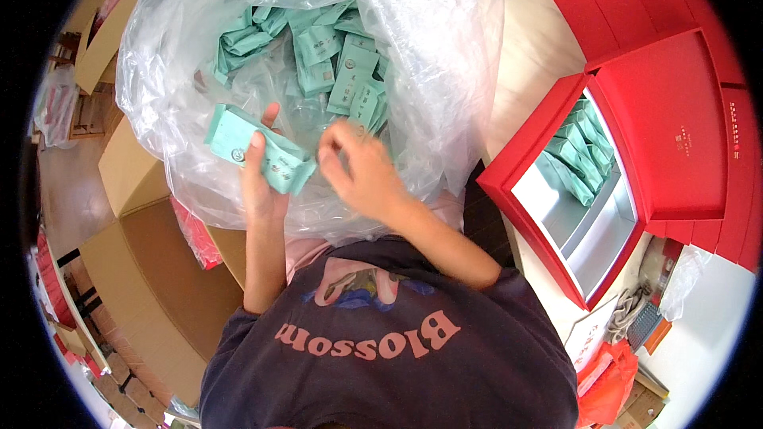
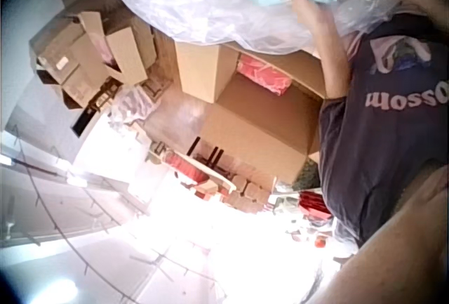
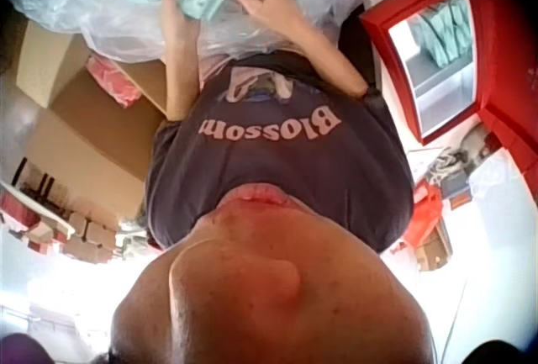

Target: The person sorts tea packets from a plastic bag, arranges them into red gift boxes, closes the boxes, and stacks them on a table.

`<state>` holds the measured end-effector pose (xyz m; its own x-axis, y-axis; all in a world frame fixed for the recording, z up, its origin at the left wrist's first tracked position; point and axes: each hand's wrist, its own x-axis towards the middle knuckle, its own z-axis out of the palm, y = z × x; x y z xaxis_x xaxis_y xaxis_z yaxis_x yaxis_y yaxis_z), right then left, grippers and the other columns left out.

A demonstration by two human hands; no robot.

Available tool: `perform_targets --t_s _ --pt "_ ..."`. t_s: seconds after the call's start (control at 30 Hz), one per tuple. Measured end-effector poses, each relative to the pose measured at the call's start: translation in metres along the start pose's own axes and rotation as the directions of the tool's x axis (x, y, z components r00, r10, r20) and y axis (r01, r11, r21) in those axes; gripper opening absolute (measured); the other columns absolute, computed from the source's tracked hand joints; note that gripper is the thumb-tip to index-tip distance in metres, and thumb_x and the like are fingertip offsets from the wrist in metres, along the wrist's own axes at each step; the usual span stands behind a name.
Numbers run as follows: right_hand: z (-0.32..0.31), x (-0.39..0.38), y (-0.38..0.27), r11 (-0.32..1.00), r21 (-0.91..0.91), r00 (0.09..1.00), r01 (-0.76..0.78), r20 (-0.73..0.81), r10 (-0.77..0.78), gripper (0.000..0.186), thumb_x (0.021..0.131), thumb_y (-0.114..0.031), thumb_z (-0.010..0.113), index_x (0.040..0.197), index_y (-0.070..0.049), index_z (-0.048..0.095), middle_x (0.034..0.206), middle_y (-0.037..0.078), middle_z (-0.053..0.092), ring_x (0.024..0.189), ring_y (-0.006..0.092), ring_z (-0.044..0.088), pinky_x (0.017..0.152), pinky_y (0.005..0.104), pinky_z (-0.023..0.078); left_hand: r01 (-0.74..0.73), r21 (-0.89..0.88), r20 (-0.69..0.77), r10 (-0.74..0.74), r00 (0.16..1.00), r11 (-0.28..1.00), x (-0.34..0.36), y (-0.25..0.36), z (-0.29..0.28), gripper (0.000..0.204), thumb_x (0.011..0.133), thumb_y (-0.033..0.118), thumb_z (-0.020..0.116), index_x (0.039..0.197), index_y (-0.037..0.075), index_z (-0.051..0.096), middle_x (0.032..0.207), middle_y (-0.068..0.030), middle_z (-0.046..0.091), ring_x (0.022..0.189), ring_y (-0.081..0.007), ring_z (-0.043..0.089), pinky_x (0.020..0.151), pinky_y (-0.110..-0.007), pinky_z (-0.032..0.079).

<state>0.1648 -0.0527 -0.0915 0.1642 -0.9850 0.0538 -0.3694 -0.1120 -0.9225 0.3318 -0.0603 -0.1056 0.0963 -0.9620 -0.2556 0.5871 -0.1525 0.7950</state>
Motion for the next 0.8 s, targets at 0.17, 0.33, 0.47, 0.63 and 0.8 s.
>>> perform_targets --t_s 0.17,0.33,0.47,0.63,0.8 --pt "-0.002 0.030 0.039 0.672 -0.740 0.931 -0.025 -0.262 -0.254 0.051 0.077 -0.019 0.072 0.119 -0.002 0.049 0.106 0.015 0.058 0.105 0.0314 0.051 0.085 0.0414 0.041 0.097 -0.139 -0.033 -0.103 0.994 0.985 0.000 0.005 -0.012 0.034 0.086 0.018 0.061 0.114 0.001 0.053 0.109 -0.0076 0.058 0.094 -0.0178 0.059 0.085 -0.037 0.052" --pt "0.002 0.033 0.054 0.668 -0.739 0.981 -0.086 -0.181 -0.074 0.058 0.076 -0.019 0.074 0.124 -0.003 0.046 0.104 0.014 0.059 0.101 0.0288 0.052 0.083 0.0387 0.042 0.132 -0.205 -0.009 -0.137 0.991 0.970 -0.003 0.005 -0.004 0.032 0.085 0.015 0.062 0.112 0.001 0.053 0.106 -0.0085 0.059 0.098 -0.0232 0.060 0.083 -0.037 0.051" --pt "-0.008 0.033 0.046 0.982 -0.031 0.961 -0.187 -0.214 0.176 0.045 0.084 -0.018 0.067 0.121 -0.002 0.048 0.101 0.010 0.058 0.095 0.0204 0.054 0.085 0.0302 0.042 0.157 -0.111 0.015 -0.157 0.988 0.981 -0.002 0.004 -0.016 0.035 0.088 0.023 0.058 0.114 0.001 0.052 0.109 -0.0095 0.059 0.096 -0.0214 0.060 0.082 -0.036 0.051" --pt "-0.028 0.033 0.006 0.661 0.737 0.973 -0.143 -0.016 0.229 0.027 0.098 -0.018 0.050 0.120 -0.003 0.049 0.102 0.002 0.058 0.088 0.0110 0.054 0.076 0.0271 0.045 0.282 0.035 0.189 -0.283 0.940 0.959 0.001 0.010 -0.012 0.060 0.092 0.051 0.047 0.126 0.002 0.046 0.118 -0.0112 0.058 0.095 -0.0187 0.059 0.076 -0.034 0.053" --pt "-0.018 0.030 -0.005 0.830 0.510 0.974 -0.225 0.125 0.188 0.030 0.099 -0.024 0.049 0.121 -0.005 0.048 0.104 0.001 0.057 0.096 0.0071 0.051 0.083 0.0247 0.042 0.282 0.167 0.277 -0.320 0.906 0.945 -0.010 -0.003 0.010 0.060 0.094 0.046 0.050 0.133 0.002 0.040 0.120 -0.0095 0.053 0.106 -0.0186 0.055 0.087 -0.032 0.049"
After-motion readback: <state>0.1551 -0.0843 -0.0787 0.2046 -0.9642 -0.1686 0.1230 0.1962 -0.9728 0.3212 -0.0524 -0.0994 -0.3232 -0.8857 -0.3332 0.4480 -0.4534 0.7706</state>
